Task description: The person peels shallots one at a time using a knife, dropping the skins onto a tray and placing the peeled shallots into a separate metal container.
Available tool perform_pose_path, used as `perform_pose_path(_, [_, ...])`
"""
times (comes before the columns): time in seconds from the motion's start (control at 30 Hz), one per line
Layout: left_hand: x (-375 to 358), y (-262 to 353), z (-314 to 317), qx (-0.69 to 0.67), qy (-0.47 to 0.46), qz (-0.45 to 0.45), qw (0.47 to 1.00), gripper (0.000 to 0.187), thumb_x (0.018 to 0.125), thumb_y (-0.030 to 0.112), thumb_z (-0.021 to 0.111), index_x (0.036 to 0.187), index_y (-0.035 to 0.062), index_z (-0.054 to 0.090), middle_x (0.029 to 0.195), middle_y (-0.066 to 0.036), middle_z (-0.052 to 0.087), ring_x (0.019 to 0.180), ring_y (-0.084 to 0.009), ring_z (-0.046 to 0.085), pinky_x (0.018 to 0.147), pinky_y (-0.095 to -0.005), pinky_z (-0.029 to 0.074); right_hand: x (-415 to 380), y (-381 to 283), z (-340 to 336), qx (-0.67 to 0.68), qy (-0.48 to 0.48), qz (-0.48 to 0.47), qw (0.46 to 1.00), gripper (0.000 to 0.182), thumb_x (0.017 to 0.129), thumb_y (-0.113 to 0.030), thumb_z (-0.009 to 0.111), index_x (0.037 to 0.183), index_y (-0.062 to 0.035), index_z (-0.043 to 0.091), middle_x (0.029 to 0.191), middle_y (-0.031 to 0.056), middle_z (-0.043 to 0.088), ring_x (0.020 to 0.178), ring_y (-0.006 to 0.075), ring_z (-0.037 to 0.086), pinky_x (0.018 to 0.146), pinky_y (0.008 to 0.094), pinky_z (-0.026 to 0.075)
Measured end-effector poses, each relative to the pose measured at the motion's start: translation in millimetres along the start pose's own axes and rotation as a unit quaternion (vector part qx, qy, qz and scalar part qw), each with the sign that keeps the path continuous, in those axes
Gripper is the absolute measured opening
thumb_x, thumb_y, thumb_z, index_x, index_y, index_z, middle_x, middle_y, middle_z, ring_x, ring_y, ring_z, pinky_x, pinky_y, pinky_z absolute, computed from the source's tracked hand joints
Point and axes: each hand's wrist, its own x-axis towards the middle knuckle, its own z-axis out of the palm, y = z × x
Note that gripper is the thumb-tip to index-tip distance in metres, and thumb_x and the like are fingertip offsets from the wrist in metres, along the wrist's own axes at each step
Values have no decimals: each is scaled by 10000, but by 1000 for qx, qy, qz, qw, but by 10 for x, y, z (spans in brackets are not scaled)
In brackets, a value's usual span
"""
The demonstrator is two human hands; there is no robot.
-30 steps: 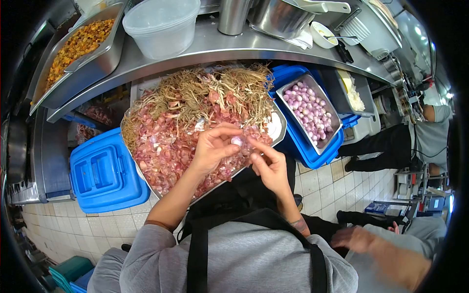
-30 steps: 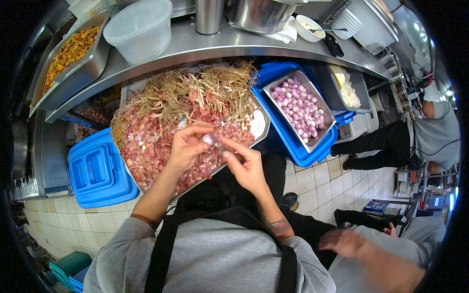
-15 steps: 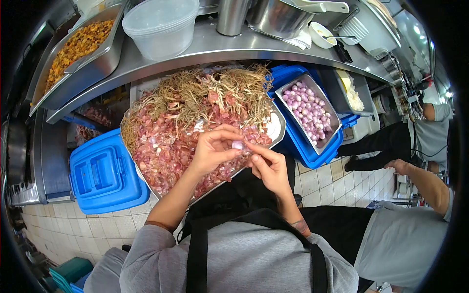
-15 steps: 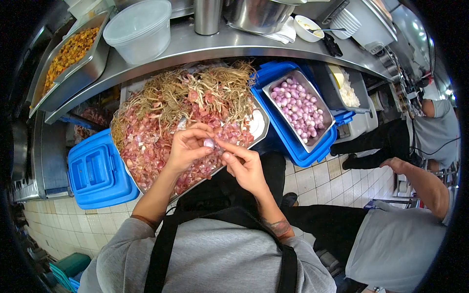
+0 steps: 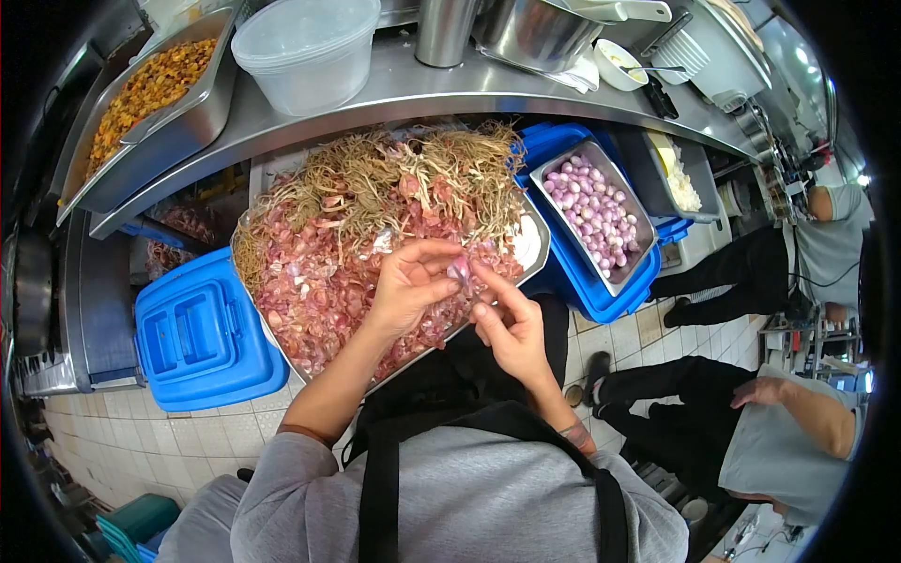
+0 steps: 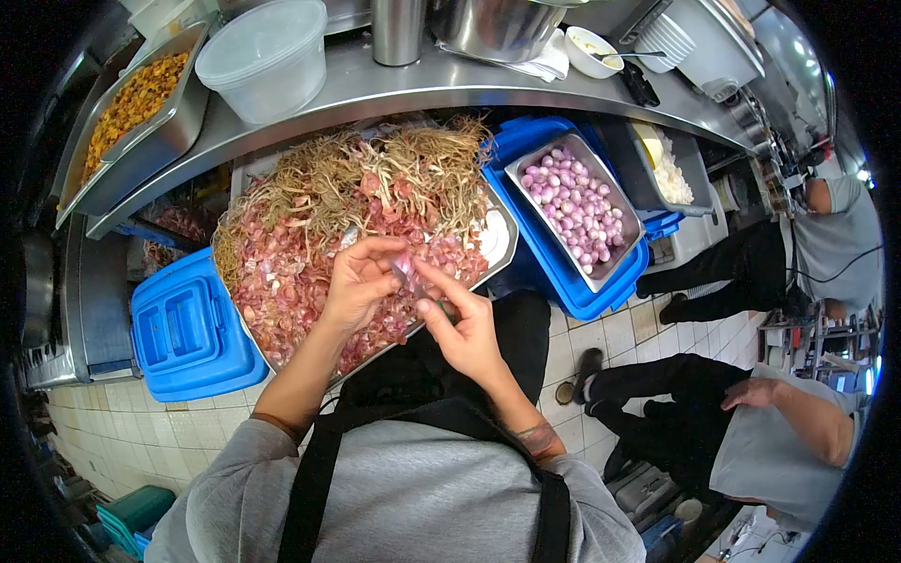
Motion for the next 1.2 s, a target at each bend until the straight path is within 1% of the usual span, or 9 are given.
perform_pose_path(0.07, [4, 6, 30, 18, 4, 20, 1000, 378, 727, -123, 641, 1085, -32, 558, 1118, -107, 553, 1002, -180, 573, 853, -307, 502, 7, 2, 20, -48, 4, -24, 999, 372, 855, -30, 571, 1225, -13, 533, 821, 33, 610, 663, 41, 532, 596, 187, 436])
perform_pose_path(0.13, [4, -16, 7, 27, -13, 26, 999, 357, 722, -118, 650, 1060, -31, 573, 1118, -105, 547, 997, -180, 573, 853, -307, 500, 17, 37, 22, -64, 28, -27, 997, 349, 838, -39, 592, 1184, -3, 562, 1014, 127, 650, 865, 117, 605, 754, 244, 468])
perform_pose_path(0.23, [4, -25, 2, 36, -26, 28, 999, 340, 716, -112, 660, 1037, -32, 584, 1118, -107, 542, 995, -179, 571, 853, -307, 496, 13, 49, -30, -64, 24, -12, 998, 345, 832, -46, 600, 1173, -2, 570, 1079, 154, 636, 929, 144, 613, 795, 265, 468])
perform_pose_path(0.43, [2, 15, 16, 53, -19, 16, 998, 336, 711, -114, 664, 1028, -31, 589, 1119, -109, 533, 992, -176, 569, 856, -306, 492, 8, -73, -32, -80, -1, -25, 996, 339, 833, -48, 601, 1168, -4, 574, 1026, 135, 651, 876, 133, 614, 759, 258, 473])
perform_pose_path(0.6, [4, 7, 0, 51, -27, 15, 998, 343, 703, -116, 668, 1027, -31, 595, 1117, -108, 535, 1003, -177, 565, 859, -304, 488, 9, 49, -91, -42, -14, 15, 999, 325, 864, -56, 572, 1187, -18, 569, 857, 77, 639, 585, 62, 522, 538, 199, 427])
perform_pose_path(0.7, [-3, 22, 15, 42, -43, 7, 998, 348, 698, -113, 672, 1029, -29, 601, 1121, -105, 538, 1013, -178, 561, 885, -312, 472, 13, 49, -130, 141, -48, 52, 987, 316, 903, -75, 533, 1216, -36, 550, 751, 33, 575, 485, 37, 403, 439, 176, 327])
perform_pose_path(0.8, [-3, 24, 12, 45, -66, -4, 997, 354, 698, -103, 674, 1037, -26, 605, 1127, -101, 541, 1021, -178, 559, 914, -317, 452, 24, 98, -165, 211, -21, 72, 975, 320, 926, -94, 505, 1241, -46, 526, 724, 19, 545, 472, 38, 392, 418, 172, 301])
perform_pose_path(1.07, [14, 40, 39, 35, -36, -11, 999, 352, 699, -82, 682, 1039, -30, 606, 1117, -93, 539, 1029, -168, 548, 894, -298, 449, 52, 124, -132, 78, 59, 26, 995, 336, 897, -83, 548, 1231, -54, 539, 736, -2, 534, 483, 9, 390, 422, 163, 300])
perform_pose_path(1.2, [23, 27, 8, 28, -27, 9, 999, 345, 695, -77, 690, 1027, -29, 609, 1102, -90, 538, 1009, -162, 551, 889, -295, 451, -4, 28, -110, -47, 0, 0, 999, 364, 846, -56, 595, 1206, -31, 553, 884, 57, 626, 633, 56, 528, 565, 199, 423])
